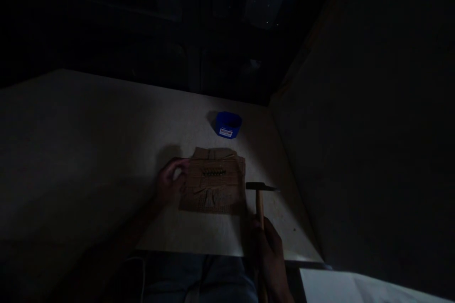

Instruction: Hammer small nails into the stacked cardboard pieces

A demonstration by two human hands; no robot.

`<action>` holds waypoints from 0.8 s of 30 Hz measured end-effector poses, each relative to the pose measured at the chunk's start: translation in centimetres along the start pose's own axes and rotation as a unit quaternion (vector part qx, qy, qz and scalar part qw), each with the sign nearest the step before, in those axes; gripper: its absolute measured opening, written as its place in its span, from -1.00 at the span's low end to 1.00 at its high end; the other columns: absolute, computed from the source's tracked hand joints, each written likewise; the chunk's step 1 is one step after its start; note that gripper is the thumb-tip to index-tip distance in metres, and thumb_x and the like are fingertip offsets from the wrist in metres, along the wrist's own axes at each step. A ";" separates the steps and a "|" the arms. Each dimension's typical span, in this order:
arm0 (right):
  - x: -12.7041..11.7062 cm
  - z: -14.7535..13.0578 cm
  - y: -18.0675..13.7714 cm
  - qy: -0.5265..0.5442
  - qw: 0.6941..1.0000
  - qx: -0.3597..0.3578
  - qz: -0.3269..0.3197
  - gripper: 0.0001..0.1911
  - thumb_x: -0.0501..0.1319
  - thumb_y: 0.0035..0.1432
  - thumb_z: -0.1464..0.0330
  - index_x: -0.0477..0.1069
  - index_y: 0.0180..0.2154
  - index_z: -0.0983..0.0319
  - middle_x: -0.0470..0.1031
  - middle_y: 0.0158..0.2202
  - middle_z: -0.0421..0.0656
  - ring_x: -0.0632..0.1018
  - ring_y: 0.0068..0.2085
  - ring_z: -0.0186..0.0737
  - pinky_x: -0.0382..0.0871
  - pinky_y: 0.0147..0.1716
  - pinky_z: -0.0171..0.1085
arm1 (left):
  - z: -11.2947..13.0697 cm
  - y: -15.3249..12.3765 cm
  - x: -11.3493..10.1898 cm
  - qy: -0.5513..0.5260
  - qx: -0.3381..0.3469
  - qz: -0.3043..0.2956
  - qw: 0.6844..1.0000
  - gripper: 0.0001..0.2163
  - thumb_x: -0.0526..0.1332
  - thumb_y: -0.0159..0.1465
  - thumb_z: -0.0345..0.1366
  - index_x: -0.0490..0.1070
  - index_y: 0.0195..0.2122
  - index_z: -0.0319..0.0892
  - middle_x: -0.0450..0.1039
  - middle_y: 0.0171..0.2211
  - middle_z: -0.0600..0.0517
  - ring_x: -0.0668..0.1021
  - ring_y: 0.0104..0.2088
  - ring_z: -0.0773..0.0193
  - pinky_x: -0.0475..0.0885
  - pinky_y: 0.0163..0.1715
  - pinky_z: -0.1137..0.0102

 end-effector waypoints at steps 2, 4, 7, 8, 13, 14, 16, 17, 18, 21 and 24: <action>-0.6 1.2 0.0 0.012 1.000 0.000 -0.002 -0.41 0.24 0.11 -0.15 0.47 -0.18 0.25 0.39 -0.51 -0.22 0.37 -0.53 -0.30 0.26 -0.62 -0.39 | -0.4 -1.2 -2.4 0.010 -0.033 0.096 0.995 -0.78 0.19 0.20 -0.27 0.52 -0.18 -0.19 0.56 -0.25 -0.04 0.58 -0.25 0.24 0.51 -0.22 0.37; -1.1 2.3 0.1 0.036 0.999 0.004 0.004 -0.41 0.24 0.11 -0.15 0.47 -0.16 0.24 0.37 -0.52 -0.23 0.32 -0.58 -0.33 0.21 -0.67 -0.40 | -0.9 -3.2 -4.2 0.036 -0.078 0.174 0.981 -0.78 0.20 0.20 -0.21 0.51 -0.21 -0.20 0.57 -0.25 -0.05 0.59 -0.25 0.22 0.51 -0.22 0.36; -1.2 3.1 0.7 0.079 0.997 -0.002 0.004 -0.43 0.26 0.09 -0.15 0.45 -0.18 0.22 0.30 -0.57 -0.28 0.24 -0.65 -0.38 0.11 -0.75 -0.41 | -1.5 -7.0 -5.1 0.074 -0.126 0.205 0.968 -0.76 0.19 0.18 -0.17 0.51 -0.24 -0.19 0.59 -0.26 -0.06 0.61 -0.24 0.17 0.53 -0.20 0.31; -1.1 3.1 1.0 0.093 0.996 -0.007 -0.001 -0.43 0.27 0.08 -0.15 0.44 -0.20 0.22 0.28 -0.59 -0.30 0.23 -0.66 -0.39 0.09 -0.76 -0.42 | -1.7 -8.3 -5.2 0.092 -0.144 0.209 0.963 -0.76 0.18 0.19 -0.17 0.52 -0.23 -0.19 0.59 -0.26 -0.06 0.61 -0.24 0.16 0.54 -0.20 0.30; -0.2 2.7 2.2 0.157 0.987 -0.012 -0.028 -0.46 0.29 0.07 -0.13 0.36 -0.24 0.20 0.18 -0.62 -0.37 0.19 -0.69 -0.43 0.07 -0.79 -0.45 | -1.0 -12.6 -3.7 0.175 -0.140 0.149 0.963 -0.74 0.14 0.22 -0.17 0.52 -0.19 -0.17 0.60 -0.22 -0.11 0.61 -0.19 0.10 0.54 -0.16 0.23; 0.0 2.5 2.3 0.167 0.985 -0.010 -0.034 -0.47 0.29 0.07 -0.13 0.35 -0.25 0.19 0.17 -0.63 -0.38 0.18 -0.70 -0.44 0.06 -0.80 -0.45 | -0.7 -12.9 -3.2 0.197 -0.131 0.127 0.963 -0.74 0.13 0.23 -0.19 0.52 -0.18 -0.16 0.59 -0.21 -0.11 0.61 -0.17 0.09 0.53 -0.12 0.21; 0.2 2.1 2.4 0.184 0.982 -0.011 -0.043 -0.48 0.31 0.05 -0.12 0.32 -0.29 0.18 0.16 -0.64 -0.40 0.17 -0.72 -0.44 0.05 -0.82 -0.45 | 0.0 -13.1 -2.3 0.236 -0.113 0.077 0.962 -0.76 0.10 0.24 -0.25 0.52 -0.17 -0.14 0.58 -0.20 -0.10 0.60 -0.14 0.07 0.51 -0.07 0.17; 0.3 1.9 2.4 0.190 0.981 -0.013 -0.047 -0.48 0.31 0.04 -0.12 0.31 -0.32 0.18 0.16 -0.64 -0.40 0.17 -0.73 -0.45 0.05 -0.83 -0.45 | 0.3 -13.0 -2.0 0.251 -0.106 0.055 0.960 -0.76 0.10 0.24 -0.28 0.51 -0.17 -0.14 0.58 -0.20 -0.10 0.59 -0.15 0.07 0.51 -0.07 0.15; 0.4 1.6 2.3 0.195 0.979 -0.015 -0.052 -0.49 0.31 0.04 -0.12 0.29 -0.34 0.17 0.16 -0.65 -0.40 0.17 -0.74 -0.45 0.05 -0.84 -0.45 | 0.6 -12.9 -1.7 0.266 -0.100 0.038 0.958 -0.77 0.10 0.23 -0.31 0.51 -0.17 -0.14 0.58 -0.21 -0.09 0.59 -0.15 0.07 0.50 -0.06 0.14; 0.5 1.1 2.2 0.203 0.977 -0.025 -0.061 -0.51 0.31 0.04 -0.09 0.29 -0.36 0.17 0.17 -0.67 -0.41 0.16 -0.75 -0.46 0.06 -0.85 -0.44 | 1.3 -12.5 -1.2 0.302 -0.077 0.010 0.950 -0.77 0.10 0.21 -0.38 0.50 -0.16 -0.15 0.55 -0.21 -0.10 0.56 -0.13 0.05 0.49 -0.06 0.14; 0.5 0.8 2.1 0.203 0.977 -0.031 -0.060 -0.54 0.32 0.04 -0.07 0.31 -0.35 0.17 0.18 -0.66 -0.41 0.18 -0.75 -0.46 0.07 -0.84 -0.44 | 1.5 -12.3 -0.7 0.322 -0.060 -0.012 0.945 -0.75 0.11 0.19 -0.43 0.49 -0.15 -0.17 0.53 -0.18 -0.12 0.53 -0.10 0.04 0.48 -0.05 0.13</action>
Point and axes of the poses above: each hand's wrist, its own y-axis towards the middle knuckle, its own x-axis out of the palm, z = x × y, the point moved 8 cm from there along y, towards the middle knuckle
